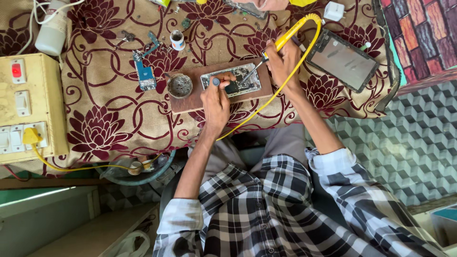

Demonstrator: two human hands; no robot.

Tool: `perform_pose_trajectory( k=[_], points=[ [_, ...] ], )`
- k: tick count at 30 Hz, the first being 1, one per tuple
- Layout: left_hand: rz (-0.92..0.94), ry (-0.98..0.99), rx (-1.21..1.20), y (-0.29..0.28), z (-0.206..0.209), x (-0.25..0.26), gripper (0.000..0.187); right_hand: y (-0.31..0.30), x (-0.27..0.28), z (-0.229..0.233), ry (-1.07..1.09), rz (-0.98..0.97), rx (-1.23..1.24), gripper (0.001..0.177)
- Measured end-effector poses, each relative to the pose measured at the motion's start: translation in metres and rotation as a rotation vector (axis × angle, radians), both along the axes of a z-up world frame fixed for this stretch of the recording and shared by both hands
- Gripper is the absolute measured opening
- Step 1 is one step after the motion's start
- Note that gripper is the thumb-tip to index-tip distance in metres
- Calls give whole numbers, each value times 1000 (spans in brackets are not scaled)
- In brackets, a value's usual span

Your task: The person uses a soldering iron and tweezers to apply solder to joints on a small circuit board. They repeatedly dip the soldering iron tip into a small container, likely for flux or cleaning, and continue soldering different points on the board.

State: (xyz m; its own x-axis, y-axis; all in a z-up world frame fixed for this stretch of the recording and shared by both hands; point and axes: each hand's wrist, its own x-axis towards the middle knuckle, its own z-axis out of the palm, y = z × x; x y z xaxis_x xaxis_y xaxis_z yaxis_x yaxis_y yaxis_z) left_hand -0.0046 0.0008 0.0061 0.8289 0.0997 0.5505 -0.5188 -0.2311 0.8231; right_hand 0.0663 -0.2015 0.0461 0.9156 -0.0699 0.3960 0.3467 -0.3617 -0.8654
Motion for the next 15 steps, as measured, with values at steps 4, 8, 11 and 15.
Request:
perform_pose_trajectory(
  k=[4, 8, 11, 15],
  points=[
    [15, -27, -18, -3, 5, -2, 23, -1, 2, -7, 59, -34, 63, 29],
    [41, -143, -1, -5, 7, -3, 22, 6, -10, -24, 193, -54, 327, 25],
    [55, -37, -100, -4, 9, -4, 21, 5, -19, -40, 387, -212, 579, 24],
    [-7, 163, -300, -2, 12, -4, 19, -12, -25, -64, 406, -154, 868, 18]
  ],
)
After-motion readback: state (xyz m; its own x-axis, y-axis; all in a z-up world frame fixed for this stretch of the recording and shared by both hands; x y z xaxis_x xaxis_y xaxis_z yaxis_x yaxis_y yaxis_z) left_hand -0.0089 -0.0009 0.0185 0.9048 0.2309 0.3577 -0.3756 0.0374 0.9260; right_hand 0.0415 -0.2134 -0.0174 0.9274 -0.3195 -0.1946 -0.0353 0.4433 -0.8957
